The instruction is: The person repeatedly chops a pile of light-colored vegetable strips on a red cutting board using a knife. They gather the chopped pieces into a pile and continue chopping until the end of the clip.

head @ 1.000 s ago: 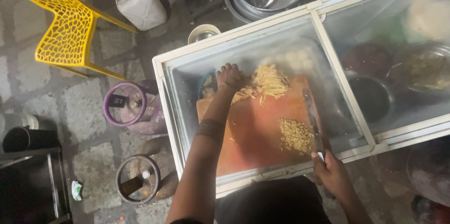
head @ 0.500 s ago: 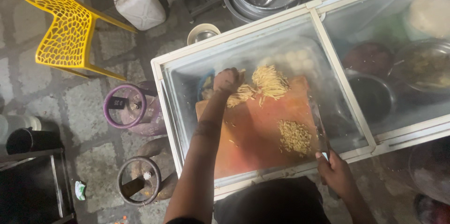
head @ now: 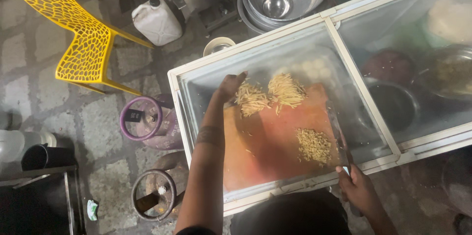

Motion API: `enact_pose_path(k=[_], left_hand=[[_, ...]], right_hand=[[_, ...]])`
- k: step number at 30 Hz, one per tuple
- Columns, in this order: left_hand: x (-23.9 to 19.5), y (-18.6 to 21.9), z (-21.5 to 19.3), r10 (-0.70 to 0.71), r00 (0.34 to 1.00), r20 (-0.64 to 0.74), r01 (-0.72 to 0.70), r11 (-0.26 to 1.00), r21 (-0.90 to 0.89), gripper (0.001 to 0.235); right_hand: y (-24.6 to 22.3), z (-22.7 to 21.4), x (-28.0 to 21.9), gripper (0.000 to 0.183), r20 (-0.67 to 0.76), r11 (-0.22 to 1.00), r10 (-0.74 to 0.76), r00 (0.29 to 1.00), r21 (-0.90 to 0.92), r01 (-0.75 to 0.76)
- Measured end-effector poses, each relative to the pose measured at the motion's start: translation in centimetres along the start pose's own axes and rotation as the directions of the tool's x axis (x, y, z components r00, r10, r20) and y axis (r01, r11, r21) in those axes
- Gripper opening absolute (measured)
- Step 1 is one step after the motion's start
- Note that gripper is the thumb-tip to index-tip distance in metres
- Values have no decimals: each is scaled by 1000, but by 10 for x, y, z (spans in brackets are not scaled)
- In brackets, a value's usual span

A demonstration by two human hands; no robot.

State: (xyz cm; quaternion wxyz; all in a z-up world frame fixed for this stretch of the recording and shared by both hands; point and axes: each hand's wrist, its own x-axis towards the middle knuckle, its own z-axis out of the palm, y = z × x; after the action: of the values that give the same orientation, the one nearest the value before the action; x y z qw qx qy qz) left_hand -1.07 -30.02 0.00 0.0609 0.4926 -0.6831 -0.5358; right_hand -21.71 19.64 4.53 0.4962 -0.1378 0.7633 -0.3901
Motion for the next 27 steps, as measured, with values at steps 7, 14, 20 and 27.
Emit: enact_pose_path(k=[7, 14, 20, 27], left_hand=[[-54, 16, 17, 25, 977, 212, -5, 995, -96, 74], [-154, 0, 135, 35, 799, 600, 204, 923, -325, 49], [-210, 0, 185, 429, 896, 116, -440, 818, 371, 35], [-256, 4, 201, 565, 811, -153, -421, 744, 519, 75]], right_hand=[[-8, 5, -15, 27, 37, 995, -95, 995, -31, 97], [-18, 15, -39, 29, 21, 955, -140, 990, -262, 141], [-4, 23, -49, 33, 88, 939, -160, 983, -293, 179], [11, 34, -56, 35, 108, 933, -133, 985, -322, 161]])
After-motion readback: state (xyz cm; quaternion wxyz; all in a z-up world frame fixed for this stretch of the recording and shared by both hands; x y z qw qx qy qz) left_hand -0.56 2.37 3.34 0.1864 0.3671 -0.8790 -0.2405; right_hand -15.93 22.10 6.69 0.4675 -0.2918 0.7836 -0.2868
